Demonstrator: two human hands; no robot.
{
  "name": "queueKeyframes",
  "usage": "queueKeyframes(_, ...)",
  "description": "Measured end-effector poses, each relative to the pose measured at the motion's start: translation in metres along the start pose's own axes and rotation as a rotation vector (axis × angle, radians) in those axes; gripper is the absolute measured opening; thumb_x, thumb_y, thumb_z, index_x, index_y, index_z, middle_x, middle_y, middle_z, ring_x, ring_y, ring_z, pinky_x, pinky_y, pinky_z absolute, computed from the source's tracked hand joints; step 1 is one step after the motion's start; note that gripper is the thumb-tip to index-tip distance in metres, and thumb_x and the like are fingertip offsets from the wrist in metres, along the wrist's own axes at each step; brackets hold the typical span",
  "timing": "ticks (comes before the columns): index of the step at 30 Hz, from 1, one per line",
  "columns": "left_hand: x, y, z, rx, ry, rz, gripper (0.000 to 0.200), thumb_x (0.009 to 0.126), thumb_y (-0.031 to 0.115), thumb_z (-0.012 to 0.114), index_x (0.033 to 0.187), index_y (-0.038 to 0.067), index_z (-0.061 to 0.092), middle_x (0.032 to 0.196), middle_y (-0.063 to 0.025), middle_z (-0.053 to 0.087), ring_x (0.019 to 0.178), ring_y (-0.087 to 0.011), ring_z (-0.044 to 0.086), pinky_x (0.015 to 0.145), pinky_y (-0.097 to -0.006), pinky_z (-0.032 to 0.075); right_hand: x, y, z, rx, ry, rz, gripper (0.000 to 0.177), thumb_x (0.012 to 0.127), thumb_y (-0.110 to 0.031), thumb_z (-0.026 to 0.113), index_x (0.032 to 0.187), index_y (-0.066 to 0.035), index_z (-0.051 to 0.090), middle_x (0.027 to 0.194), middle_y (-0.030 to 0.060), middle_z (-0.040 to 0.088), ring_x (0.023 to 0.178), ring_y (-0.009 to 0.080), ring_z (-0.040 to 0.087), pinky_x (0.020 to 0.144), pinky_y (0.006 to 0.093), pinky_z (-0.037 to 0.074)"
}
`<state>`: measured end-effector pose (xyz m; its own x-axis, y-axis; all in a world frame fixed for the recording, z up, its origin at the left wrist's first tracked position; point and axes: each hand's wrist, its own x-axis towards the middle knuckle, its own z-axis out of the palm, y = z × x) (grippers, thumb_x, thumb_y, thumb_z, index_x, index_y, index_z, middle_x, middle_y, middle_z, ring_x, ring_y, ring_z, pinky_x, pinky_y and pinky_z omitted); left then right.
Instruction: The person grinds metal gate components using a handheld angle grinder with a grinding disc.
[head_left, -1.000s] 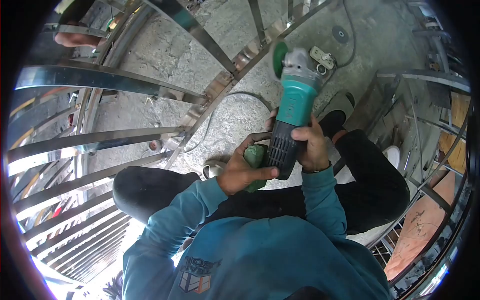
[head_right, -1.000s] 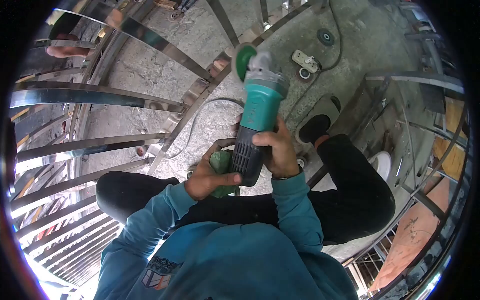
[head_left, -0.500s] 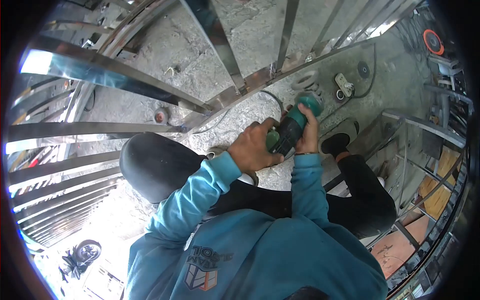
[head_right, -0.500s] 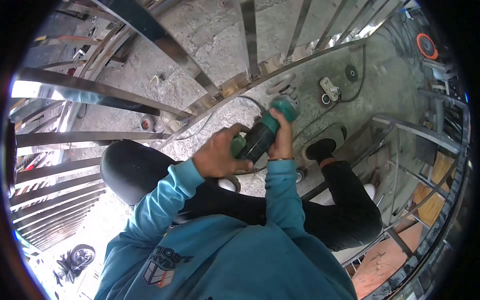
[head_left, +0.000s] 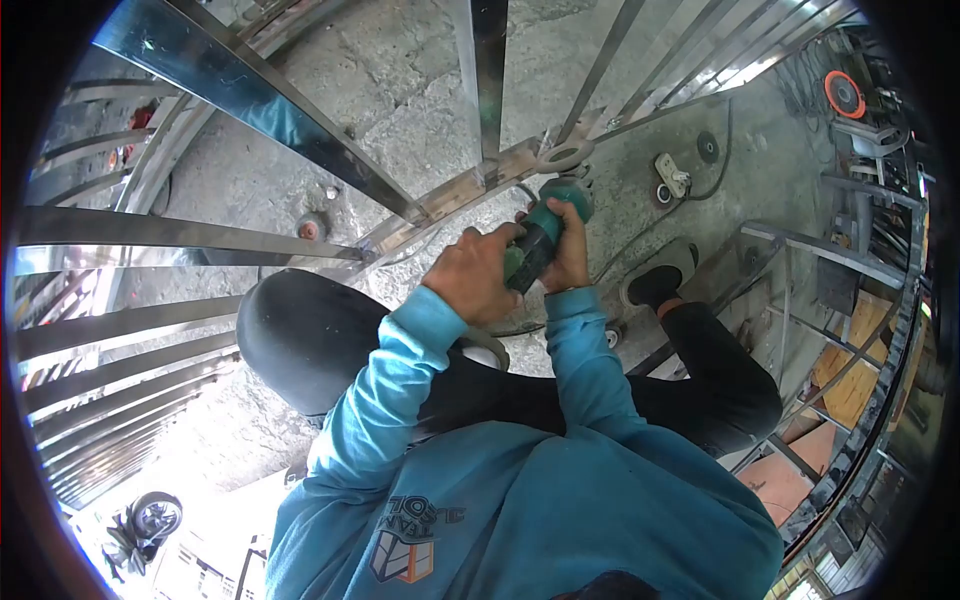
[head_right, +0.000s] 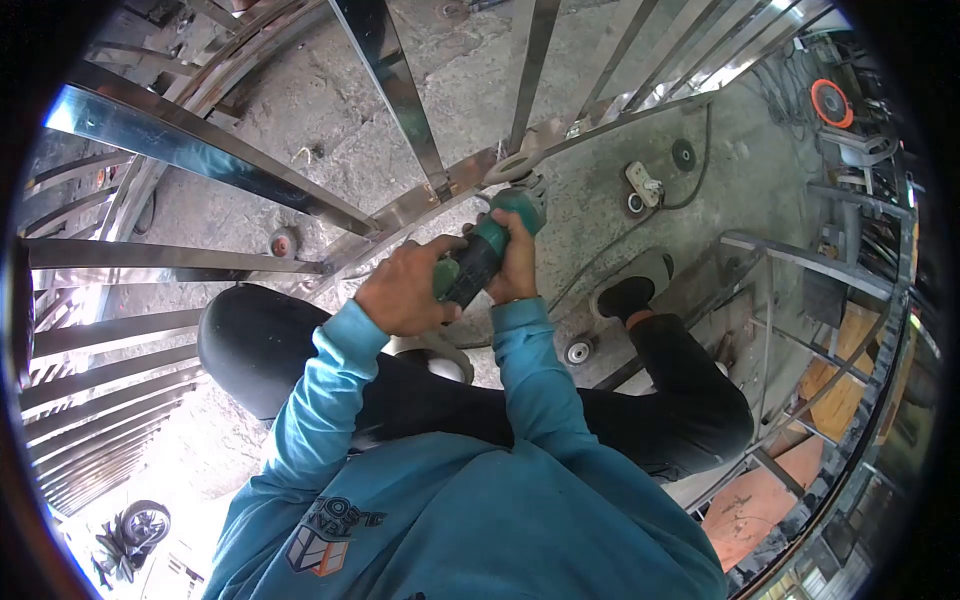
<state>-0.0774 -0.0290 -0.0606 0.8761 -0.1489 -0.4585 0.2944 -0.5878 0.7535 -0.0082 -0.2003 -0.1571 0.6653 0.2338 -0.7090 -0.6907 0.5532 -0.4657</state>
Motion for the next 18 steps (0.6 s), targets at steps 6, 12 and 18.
queueKeyframes(6, -0.007, -0.004, -0.013, 0.043, -0.024, -0.024, 0.076, 0.066, 0.02, 0.085, 0.136, 0.01, 0.056, 0.111, -0.0285, 0.066, 0.11, -0.0451, 0.063, 0.099, -0.0489, 0.05, -0.003, 0.015, 0.012, -0.005, 0.011, -0.002, 0.033, 0.085, -0.029, 0.068, 0.104, -0.005, 0.056, 0.092, 0.0092, 0.06, 0.086, 0.0262, 0.066, 0.077, 0.0412, 0.059)
queueKeyframes(12, -0.009, 0.005, -0.017, 0.162, 0.028, -0.059, 0.075, 0.066, 0.02, 0.085, 0.135, 0.009, 0.057, 0.11, -0.0268, 0.067, 0.108, -0.0436, 0.065, 0.099, -0.0471, 0.05, 0.0, 0.015, 0.015, 0.118, -0.012, 0.025, 0.028, 0.085, -0.023, 0.067, 0.103, -0.006, 0.054, 0.086, 0.0097, 0.06, 0.08, 0.029, 0.067, 0.071, 0.0446, 0.06)
queueKeyframes(18, 0.002, 0.004, -0.017, 0.146, -0.009, 0.086, 0.077, 0.064, 0.018, 0.086, 0.134, 0.007, 0.057, 0.112, -0.0274, 0.068, 0.107, -0.0429, 0.066, 0.098, -0.045, 0.051, 0.007, 0.017, 0.004, 0.036, -0.003, -0.022, 0.028, 0.086, -0.029, 0.067, 0.1, -0.006, 0.059, 0.085, 0.0087, 0.063, 0.077, 0.0257, 0.068, 0.075, 0.0388, 0.059)
